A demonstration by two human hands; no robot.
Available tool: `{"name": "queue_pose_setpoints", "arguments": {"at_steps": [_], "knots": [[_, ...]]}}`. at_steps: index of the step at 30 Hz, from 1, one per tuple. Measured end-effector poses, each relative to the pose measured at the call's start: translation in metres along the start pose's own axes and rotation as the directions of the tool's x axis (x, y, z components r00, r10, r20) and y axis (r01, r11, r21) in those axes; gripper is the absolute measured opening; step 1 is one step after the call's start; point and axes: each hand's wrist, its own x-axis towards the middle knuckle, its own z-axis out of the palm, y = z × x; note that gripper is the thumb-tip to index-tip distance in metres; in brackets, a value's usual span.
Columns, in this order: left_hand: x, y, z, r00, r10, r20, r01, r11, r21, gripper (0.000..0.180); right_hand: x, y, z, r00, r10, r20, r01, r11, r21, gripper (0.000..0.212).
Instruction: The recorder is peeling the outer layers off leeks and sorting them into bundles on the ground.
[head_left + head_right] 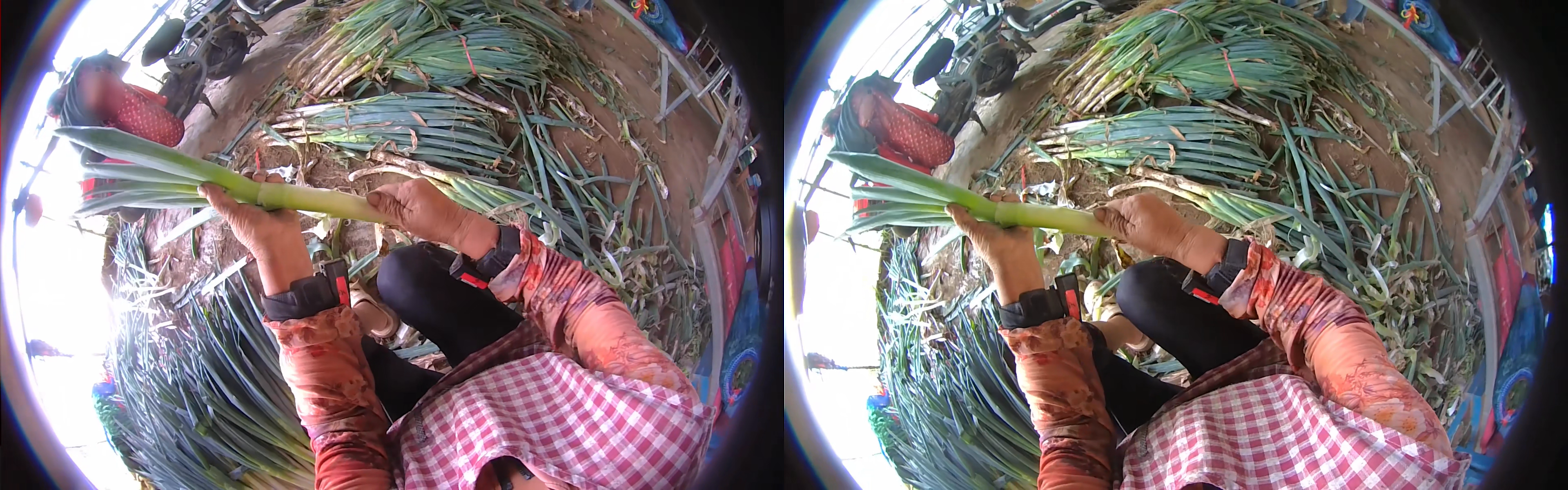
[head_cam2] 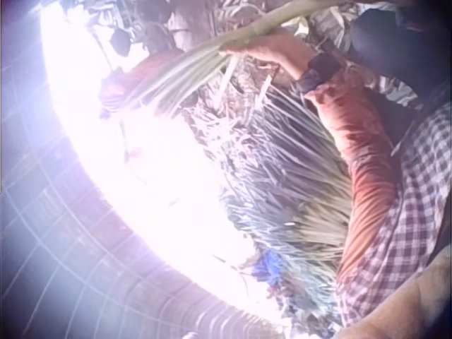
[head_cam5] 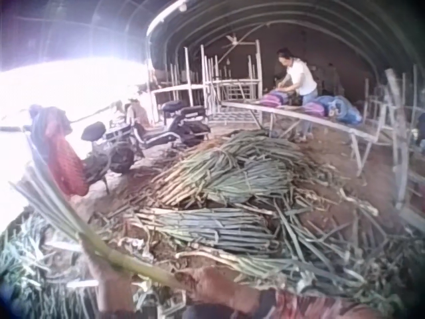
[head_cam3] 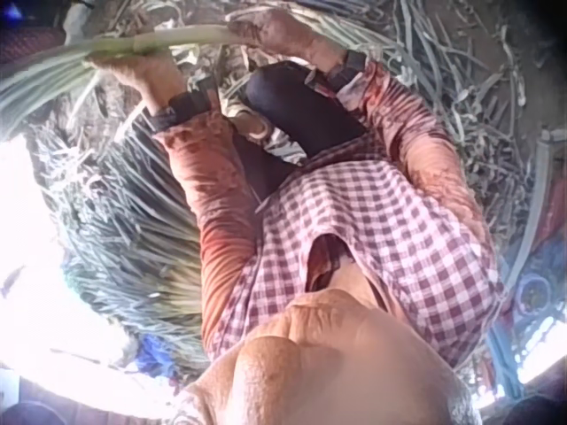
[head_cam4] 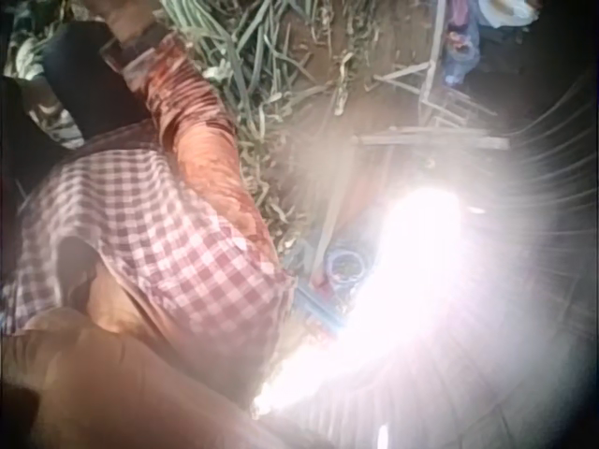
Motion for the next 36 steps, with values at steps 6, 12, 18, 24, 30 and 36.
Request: {"name": "queue_pose_setpoints", "arguments": {"at_steps": [6, 12, 18, 24, 30, 36], "knots": [[-0.015, 0.004, 0.02, 1.0, -0.002, -0.018, 0.002, 1.0, 0.002, 0.039, 0.002, 0.011, -0.001, 0.985, 0.167, 0.042, -0.172, 0.968, 0.181, 0.037], [-0.006, 0.019, 0.013, 0.694, -0.151, 0.704, 0.489, 0.817, -0.307, 0.048, 0.011, 0.022, 0.002, 0.913, 0.289, 0.287, -0.309, 0.95, 0.028, 0.038], [-0.011, 0.025, 0.02, 0.573, -0.113, 0.812, 0.524, 0.812, -0.256, 0.047, 0.018, 0.075, 0.004, 0.872, 0.485, -0.065, -0.478, 0.815, -0.329, 0.04], [-0.013, 0.037, 0.022, 0.736, -0.058, 0.675, 0.302, 0.92, -0.25, 0.042, 0.003, 0.126, -0.014, 0.885, 0.444, -0.142, -0.465, 0.821, -0.332, 0.052], [0.002, 0.045, 0.006, 0.746, -0.033, 0.665, 0.33, 0.886, -0.326, 0.046, -0.028, 0.063, -0.022, 0.671, 0.563, 0.483, -0.741, 0.523, 0.42, 0.058], [0.007, 0.043, 0.013, 0.785, -0.043, 0.619, 0.234, 0.944, -0.231, 0.05, -0.027, 0.057, -0.023, 0.926, 0.358, 0.122, -0.37, 0.923, 0.101, 0.036]]}}
